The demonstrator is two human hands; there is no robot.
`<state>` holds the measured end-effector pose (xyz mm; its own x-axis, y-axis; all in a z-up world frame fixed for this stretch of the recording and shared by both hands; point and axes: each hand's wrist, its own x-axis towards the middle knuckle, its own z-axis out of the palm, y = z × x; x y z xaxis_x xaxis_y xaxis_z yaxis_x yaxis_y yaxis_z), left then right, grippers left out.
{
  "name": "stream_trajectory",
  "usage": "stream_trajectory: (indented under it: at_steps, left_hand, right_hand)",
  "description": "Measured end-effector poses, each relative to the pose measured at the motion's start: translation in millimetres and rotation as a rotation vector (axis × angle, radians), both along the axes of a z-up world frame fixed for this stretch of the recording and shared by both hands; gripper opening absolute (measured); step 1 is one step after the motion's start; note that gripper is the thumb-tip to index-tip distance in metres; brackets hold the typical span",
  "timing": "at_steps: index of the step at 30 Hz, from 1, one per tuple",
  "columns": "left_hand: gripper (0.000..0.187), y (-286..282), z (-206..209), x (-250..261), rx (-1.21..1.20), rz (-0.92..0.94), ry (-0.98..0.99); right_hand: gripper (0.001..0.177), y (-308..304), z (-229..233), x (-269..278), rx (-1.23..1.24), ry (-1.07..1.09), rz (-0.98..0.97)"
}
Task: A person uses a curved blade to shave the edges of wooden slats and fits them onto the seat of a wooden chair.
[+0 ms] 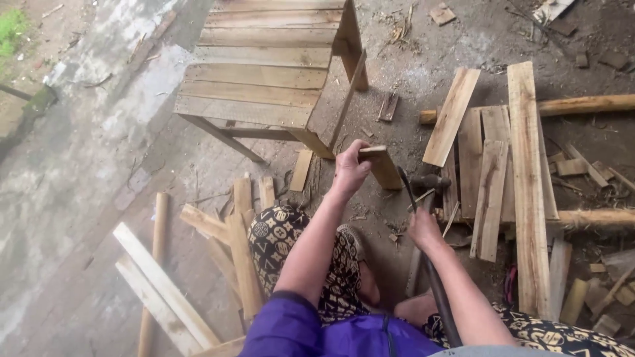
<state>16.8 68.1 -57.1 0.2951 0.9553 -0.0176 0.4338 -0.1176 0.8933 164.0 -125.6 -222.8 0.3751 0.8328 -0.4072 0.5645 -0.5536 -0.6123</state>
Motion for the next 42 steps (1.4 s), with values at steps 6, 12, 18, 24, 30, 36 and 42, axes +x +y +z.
stream_trajectory:
  at_steps: [6, 12, 18, 24, 30, 36, 42]
  left_hand:
    - [0.013, 5.0, 4.1, 4.1, -0.042, 0.027, -0.150]
    - [0.016, -30.9, 28.9, 15.3, 0.062, -0.076, -0.101]
    - [0.015, -47.1, 52.1, 9.2, 0.126, -0.152, -0.027]
    - [0.013, -49.5, 58.7, 6.5, 0.147, -0.164, -0.021]
    - [0.012, -49.3, 59.4, 5.4, 0.149, -0.164, 0.010]
    - [0.013, -49.1, 62.8, 3.9, 0.157, -0.180, 0.019]
    - [0.014, -50.2, 62.4, 1.2, 0.171, -0.185, -0.011]
  right_hand:
    - [0.025, 4.1, 82.4, 40.8, 0.138, -0.008, -0.106]
    - [0.021, -5.3, 241.5, -7.5, 0.315, 0.131, -0.158]
    - [0.019, -4.4, 238.8, -12.1, 0.366, 0.110, -0.092]
    - [0.018, -6.6, 222.8, -14.9, 0.341, 0.068, -0.074]
    - [0.018, -7.0, 227.9, -16.9, 0.334, 0.069, -0.081]
    - [0.018, -6.6, 236.3, -19.4, 0.329, 0.056, -0.066]
    - [0.019, -9.2, 232.4, -20.2, 0.341, 0.057, -0.057]
